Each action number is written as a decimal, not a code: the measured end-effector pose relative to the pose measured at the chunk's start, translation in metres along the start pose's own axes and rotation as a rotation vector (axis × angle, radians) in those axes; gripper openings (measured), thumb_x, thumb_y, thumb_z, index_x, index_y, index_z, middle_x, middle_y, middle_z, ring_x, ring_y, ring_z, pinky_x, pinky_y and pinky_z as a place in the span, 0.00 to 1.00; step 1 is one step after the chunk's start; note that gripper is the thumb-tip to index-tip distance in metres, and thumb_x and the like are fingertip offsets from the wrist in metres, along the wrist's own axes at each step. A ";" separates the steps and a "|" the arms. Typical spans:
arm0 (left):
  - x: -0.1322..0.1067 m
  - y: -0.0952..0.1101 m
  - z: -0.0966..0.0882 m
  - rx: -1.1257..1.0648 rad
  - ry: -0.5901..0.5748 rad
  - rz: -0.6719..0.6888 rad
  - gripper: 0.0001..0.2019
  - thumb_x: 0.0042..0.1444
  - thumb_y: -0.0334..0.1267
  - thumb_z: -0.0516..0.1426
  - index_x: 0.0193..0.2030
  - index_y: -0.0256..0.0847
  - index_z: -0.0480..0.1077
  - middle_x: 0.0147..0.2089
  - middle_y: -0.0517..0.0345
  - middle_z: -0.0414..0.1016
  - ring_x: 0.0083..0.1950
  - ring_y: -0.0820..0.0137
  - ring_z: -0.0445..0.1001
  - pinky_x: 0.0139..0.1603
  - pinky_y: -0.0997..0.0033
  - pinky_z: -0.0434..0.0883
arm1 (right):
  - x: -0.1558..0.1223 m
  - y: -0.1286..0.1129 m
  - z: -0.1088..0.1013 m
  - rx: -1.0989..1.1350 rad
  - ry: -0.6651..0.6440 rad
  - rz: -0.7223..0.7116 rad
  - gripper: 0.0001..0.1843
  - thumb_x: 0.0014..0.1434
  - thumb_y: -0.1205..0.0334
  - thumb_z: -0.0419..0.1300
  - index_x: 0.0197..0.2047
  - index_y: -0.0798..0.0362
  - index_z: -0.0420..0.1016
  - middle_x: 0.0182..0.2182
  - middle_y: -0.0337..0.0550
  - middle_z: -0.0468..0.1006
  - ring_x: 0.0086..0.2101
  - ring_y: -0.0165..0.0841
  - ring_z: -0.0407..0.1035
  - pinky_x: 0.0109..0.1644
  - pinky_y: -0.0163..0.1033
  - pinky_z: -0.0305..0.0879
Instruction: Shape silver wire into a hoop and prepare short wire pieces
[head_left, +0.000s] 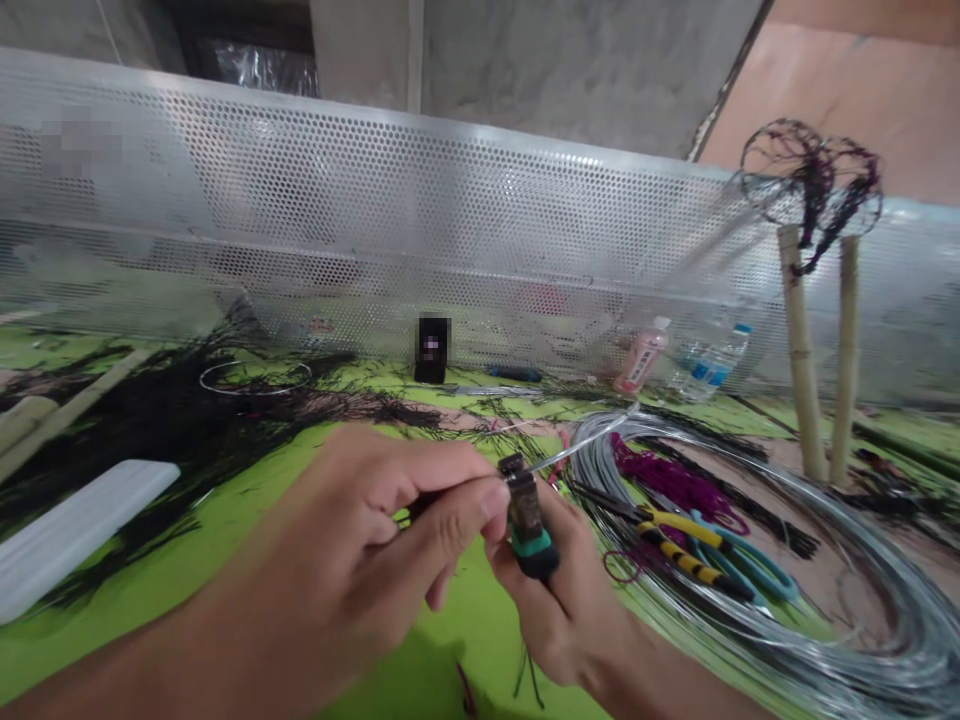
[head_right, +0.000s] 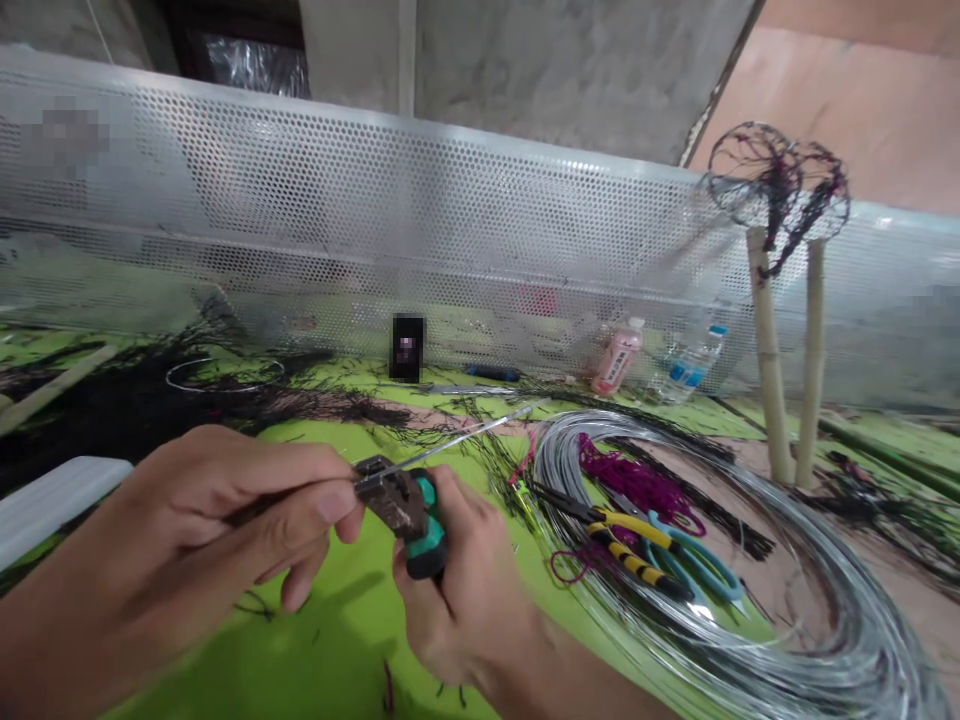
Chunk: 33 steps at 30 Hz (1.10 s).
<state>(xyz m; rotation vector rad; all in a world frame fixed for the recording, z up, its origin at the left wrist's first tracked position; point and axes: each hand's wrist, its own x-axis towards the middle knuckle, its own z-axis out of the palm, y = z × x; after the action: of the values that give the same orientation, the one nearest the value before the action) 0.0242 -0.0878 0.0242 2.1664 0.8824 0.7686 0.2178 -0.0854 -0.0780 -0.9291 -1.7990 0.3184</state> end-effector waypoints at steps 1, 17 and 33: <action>0.000 0.001 0.001 0.045 0.010 0.018 0.23 0.74 0.45 0.48 0.25 0.41 0.62 0.20 0.66 0.60 0.21 0.77 0.61 0.21 0.75 0.54 | -0.004 -0.002 -0.002 -0.001 -0.008 0.020 0.04 0.56 0.66 0.55 0.35 0.48 0.62 0.26 0.33 0.65 0.25 0.30 0.60 0.29 0.38 0.59; 0.006 -0.008 0.013 0.448 0.236 0.412 0.18 0.73 0.37 0.51 0.28 0.43 0.62 0.21 0.70 0.57 0.19 0.79 0.56 0.20 0.77 0.53 | -0.029 -0.018 -0.010 0.062 -0.058 0.287 0.02 0.61 0.62 0.55 0.36 0.48 0.69 0.23 0.35 0.69 0.24 0.33 0.63 0.27 0.39 0.56; 0.007 -0.018 0.008 0.529 0.234 0.502 0.12 0.76 0.34 0.49 0.39 0.43 0.69 0.25 0.70 0.74 0.23 0.78 0.72 0.27 0.77 0.64 | -0.021 0.030 -0.007 0.061 -0.026 0.167 0.11 0.64 0.66 0.58 0.50 0.45 0.71 0.34 0.38 0.75 0.35 0.38 0.72 0.37 0.40 0.68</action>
<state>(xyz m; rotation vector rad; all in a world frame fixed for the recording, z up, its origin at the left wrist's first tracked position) 0.0273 -0.0754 0.0075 2.8712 0.7118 1.1493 0.2411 -0.0816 -0.1071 -1.0386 -1.7294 0.4900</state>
